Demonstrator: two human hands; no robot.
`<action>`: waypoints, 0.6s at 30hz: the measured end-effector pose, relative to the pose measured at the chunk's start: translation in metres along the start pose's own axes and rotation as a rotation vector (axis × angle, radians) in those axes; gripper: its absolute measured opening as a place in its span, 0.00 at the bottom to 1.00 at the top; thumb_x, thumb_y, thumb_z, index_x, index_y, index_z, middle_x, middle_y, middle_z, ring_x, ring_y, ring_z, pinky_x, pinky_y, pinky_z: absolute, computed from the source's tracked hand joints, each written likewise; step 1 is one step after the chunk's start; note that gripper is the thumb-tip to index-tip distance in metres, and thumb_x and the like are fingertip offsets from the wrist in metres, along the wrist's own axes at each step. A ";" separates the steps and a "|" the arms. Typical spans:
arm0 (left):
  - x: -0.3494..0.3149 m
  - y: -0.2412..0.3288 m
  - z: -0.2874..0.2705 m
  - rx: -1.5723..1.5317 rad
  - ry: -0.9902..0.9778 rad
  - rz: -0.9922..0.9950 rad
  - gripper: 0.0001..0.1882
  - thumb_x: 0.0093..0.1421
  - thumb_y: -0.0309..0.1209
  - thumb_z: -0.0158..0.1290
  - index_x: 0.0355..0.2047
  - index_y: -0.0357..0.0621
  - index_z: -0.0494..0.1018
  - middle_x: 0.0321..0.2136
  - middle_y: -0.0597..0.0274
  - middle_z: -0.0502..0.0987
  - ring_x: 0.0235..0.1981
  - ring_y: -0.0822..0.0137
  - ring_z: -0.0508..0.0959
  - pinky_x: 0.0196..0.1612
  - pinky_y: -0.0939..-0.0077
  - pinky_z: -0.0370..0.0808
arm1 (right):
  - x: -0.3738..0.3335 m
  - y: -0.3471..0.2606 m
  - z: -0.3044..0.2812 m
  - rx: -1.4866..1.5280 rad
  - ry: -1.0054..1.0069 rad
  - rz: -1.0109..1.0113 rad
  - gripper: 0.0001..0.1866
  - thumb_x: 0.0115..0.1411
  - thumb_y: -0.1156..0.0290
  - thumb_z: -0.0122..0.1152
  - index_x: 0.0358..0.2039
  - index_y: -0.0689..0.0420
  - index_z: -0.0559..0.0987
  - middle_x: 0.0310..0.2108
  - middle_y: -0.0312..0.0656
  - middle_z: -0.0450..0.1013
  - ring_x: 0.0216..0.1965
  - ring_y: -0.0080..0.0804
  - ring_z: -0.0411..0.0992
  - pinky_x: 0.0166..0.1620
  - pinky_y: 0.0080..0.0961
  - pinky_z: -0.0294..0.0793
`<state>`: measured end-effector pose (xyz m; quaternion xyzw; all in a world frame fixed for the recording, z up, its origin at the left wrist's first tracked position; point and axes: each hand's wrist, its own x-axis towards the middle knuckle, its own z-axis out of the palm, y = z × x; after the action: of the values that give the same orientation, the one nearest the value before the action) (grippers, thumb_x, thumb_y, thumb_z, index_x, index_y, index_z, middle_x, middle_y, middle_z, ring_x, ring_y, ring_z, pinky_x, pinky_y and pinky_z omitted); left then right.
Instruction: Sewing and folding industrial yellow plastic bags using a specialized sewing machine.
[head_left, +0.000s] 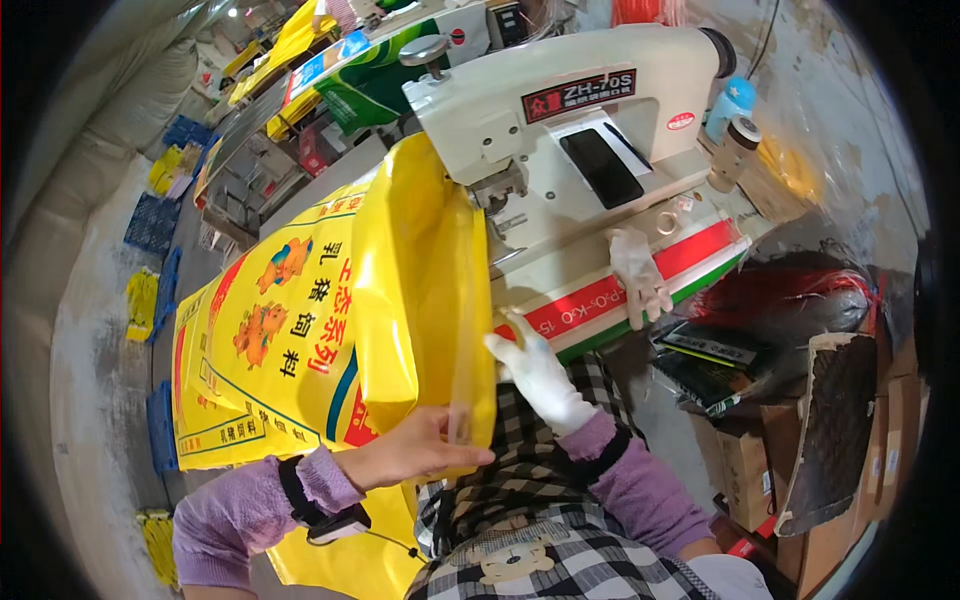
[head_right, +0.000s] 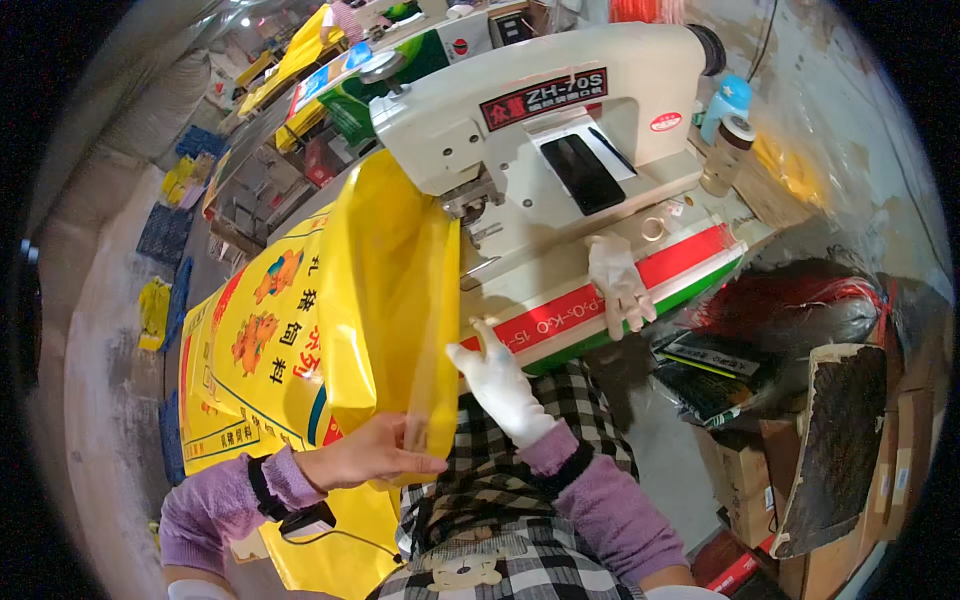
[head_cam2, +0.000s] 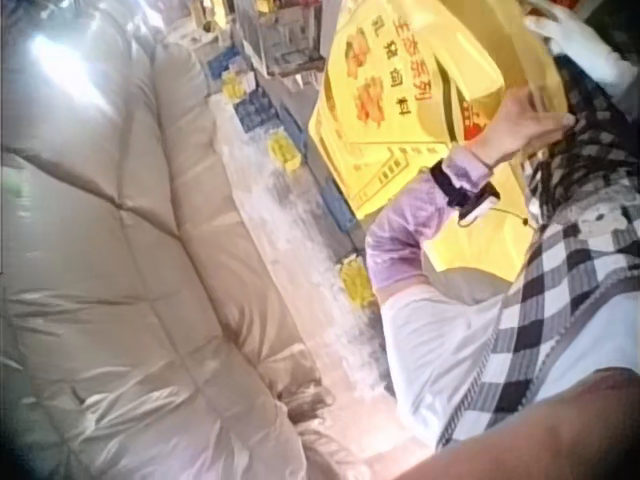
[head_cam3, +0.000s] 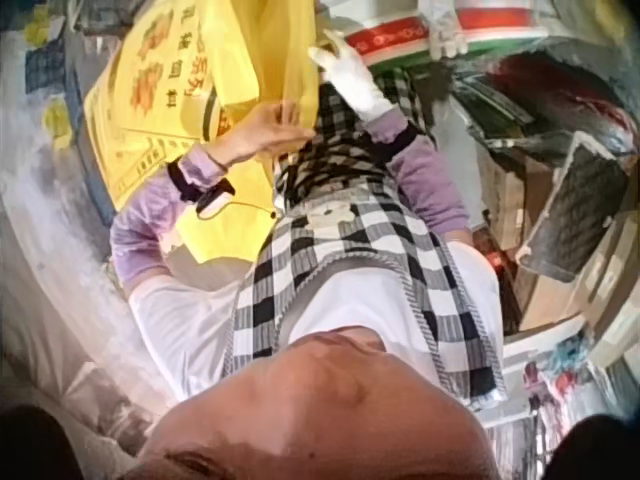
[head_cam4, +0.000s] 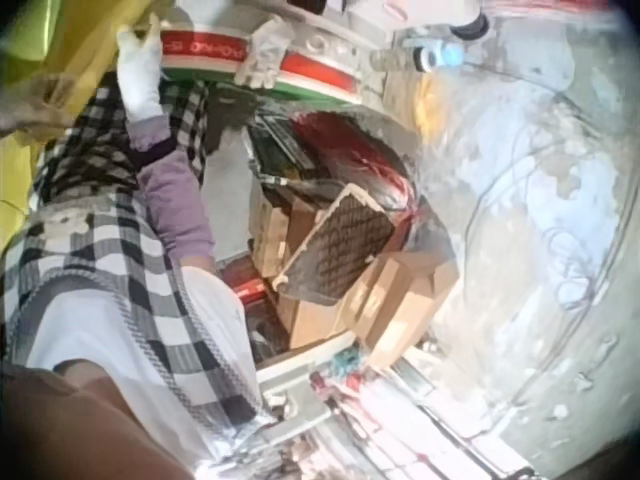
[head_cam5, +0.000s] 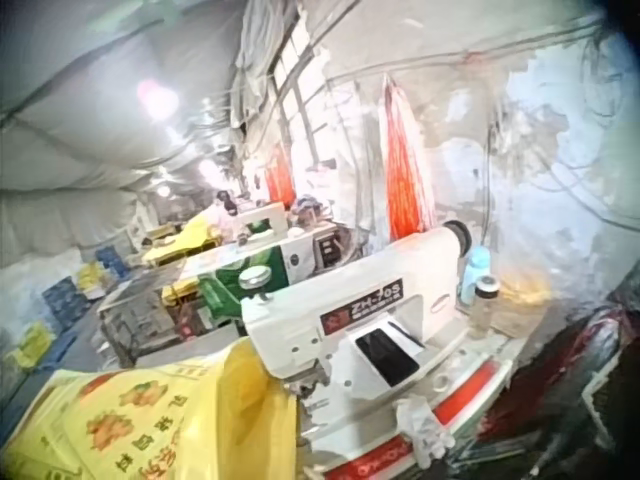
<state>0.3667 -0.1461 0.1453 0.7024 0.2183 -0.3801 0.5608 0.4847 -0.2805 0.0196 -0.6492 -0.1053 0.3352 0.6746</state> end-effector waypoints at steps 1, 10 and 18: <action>0.003 -0.001 0.003 -0.015 0.063 0.217 0.10 0.57 0.30 0.62 0.38 0.41 0.76 0.23 0.72 0.74 0.27 0.82 0.71 0.28 0.83 0.66 | -0.003 0.005 -0.004 -0.189 0.055 -0.150 0.38 0.61 0.50 0.54 0.59 0.70 0.63 0.49 0.65 0.69 0.54 0.56 0.68 0.57 0.36 0.65; 0.044 0.073 -0.006 1.104 0.408 1.255 0.03 0.44 0.24 0.55 0.20 0.47 0.75 0.19 0.63 0.71 0.24 0.59 0.74 0.30 0.66 0.72 | -0.056 -0.022 -0.004 0.316 -0.208 -0.261 0.21 0.61 0.77 0.47 0.56 0.61 0.69 0.53 0.59 0.65 0.56 0.51 0.65 0.58 0.34 0.64; 0.024 0.015 0.044 1.347 -0.117 0.652 0.19 0.56 0.45 0.52 0.21 0.41 0.72 0.18 0.54 0.76 0.20 0.50 0.78 0.25 0.59 0.73 | -0.125 0.002 -0.039 -0.460 -0.095 -0.314 0.21 0.57 0.71 0.51 0.52 0.60 0.69 0.35 0.56 0.74 0.34 0.55 0.74 0.38 0.41 0.73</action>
<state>0.3796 -0.1950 0.1318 0.9015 -0.3107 -0.2827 0.1045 0.4122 -0.3862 0.0489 -0.7446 -0.3095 0.2237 0.5475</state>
